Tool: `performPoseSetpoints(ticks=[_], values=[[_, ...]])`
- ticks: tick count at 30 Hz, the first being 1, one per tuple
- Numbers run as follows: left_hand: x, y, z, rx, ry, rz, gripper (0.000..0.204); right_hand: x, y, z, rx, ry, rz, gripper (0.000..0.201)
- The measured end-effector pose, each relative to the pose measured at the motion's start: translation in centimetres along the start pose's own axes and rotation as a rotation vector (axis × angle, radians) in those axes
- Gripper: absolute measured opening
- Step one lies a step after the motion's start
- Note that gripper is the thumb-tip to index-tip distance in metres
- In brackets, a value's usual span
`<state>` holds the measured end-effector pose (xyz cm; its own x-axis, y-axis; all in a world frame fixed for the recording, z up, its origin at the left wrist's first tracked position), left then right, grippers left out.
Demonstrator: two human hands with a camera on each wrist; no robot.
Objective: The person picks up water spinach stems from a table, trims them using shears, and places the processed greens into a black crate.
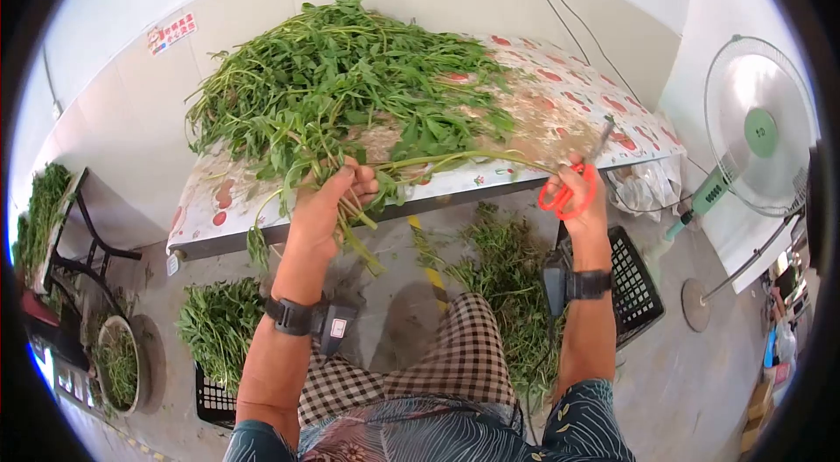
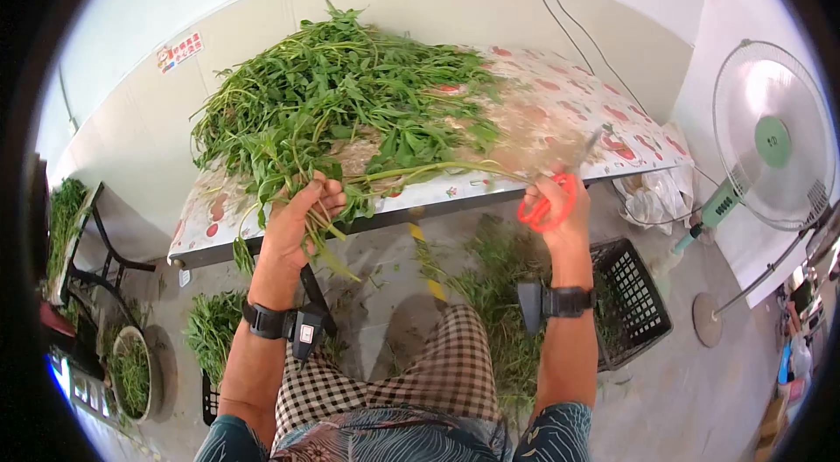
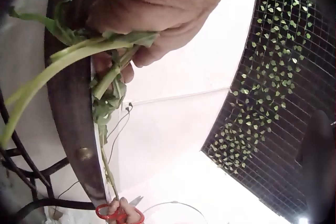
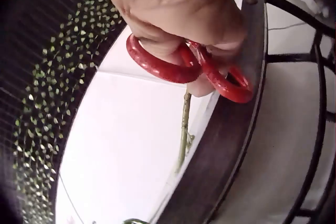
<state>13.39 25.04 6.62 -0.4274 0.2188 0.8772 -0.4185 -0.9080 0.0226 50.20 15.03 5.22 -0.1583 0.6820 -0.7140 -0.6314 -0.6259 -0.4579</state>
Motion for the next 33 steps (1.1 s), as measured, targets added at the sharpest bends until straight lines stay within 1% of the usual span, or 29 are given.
performPoseSetpoints(ticks=[1,4,5,8,9,12,13,16,17,20,21,24,25,28,29,32,33], values=[[0.1,0.2,-0.1,-0.007,0.034,0.001,0.015,0.1,0.3,0.2,-0.022,-0.128,0.008,0.033],[0.5,1.0,-0.1,-0.117,0.123,0.049,0.016,-0.8,1.6,0.9,-0.004,-0.228,0.000,0.038],[0.1,1.6,-0.5,-0.059,0.139,0.038,0.020,-1.0,2.2,1.8,0.001,-0.239,-0.014,0.037],[-0.9,4.0,0.3,0.052,0.101,-0.049,0.023,-0.3,4.9,5.8,-0.131,-0.276,0.024,0.034],[-1.3,4.1,0.4,0.050,0.111,-0.028,0.027,0.3,5.9,7.1,-0.158,-0.339,0.072,0.033],[-2.0,4.7,0.7,0.025,0.189,-0.082,0.036,1.9,8.2,9.8,-0.290,-0.398,0.161,0.034],[-1.7,4.7,1.0,-0.071,0.196,-0.052,0.046,1.8,8.9,10.7,-0.343,-0.451,0.158,0.034],[-1.3,5.2,1.2,-0.136,0.268,-0.038,0.042,2.8,10.3,11.2,-0.367,-0.428,0.194,0.034],[-1.6,5.4,1.2,-0.134,0.311,-0.078,0.036,3.0,10.7,11.2,-0.407,-0.372,0.191,0.035],[-2.7,5.5,1.6,-0.250,0.408,-0.181,0.028,2.6,13.1,12.5,-0.442,-0.323,0.249,0.036],[-2.7,5.9,1.9,-0.250,0.379,-0.195,0.022,2.3,13.8,13.0,-0.469,-0.245,0.241,0.036],[-3.1,6.4,1.2,-0.276,0.391,-0.220,0.020,3.6,15.4,13.1,-0.477,-0.187,0.311,0.035],[-3.3,6.4,0.1,-0.194,0.326,-0.210,0.023,3.6,15.8,13.4,-0.560,-0.187,0.285,0.034],[-2.5,7.8,-2.1,0.025,0.243,-0.117,0.020,4.2,15.0,12.1,-0.441,-0.066,0.134,0.035],[-2.1,8.4,-2.9,0.035,0.263,-0.083,0.018,5.3,15.0,11.5,-0.400,-0.097,0.244,0.043],[-0.4,10.7,-5.7,0.134,0.270,0.038,0.017,5.1,18.0,11.8,-0.616,-0.410,0.311,0.054],[0.4,11.5,-5.8,0.084,0.286,0.089,0.018,4.2,19.6,12.7,-0.859,-0.387,0.330,0.065]])
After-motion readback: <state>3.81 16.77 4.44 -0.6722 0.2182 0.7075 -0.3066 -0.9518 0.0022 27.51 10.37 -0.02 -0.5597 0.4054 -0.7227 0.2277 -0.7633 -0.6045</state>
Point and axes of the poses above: each hand's wrist, its own y-axis away from the middle knuckle, its own z-axis out of the palm, x = y × z, the point moved 10 cm from there along -y, towards the middle knuckle, and after that the axes turned 14 degrees about -z, right-handed, at the moved point
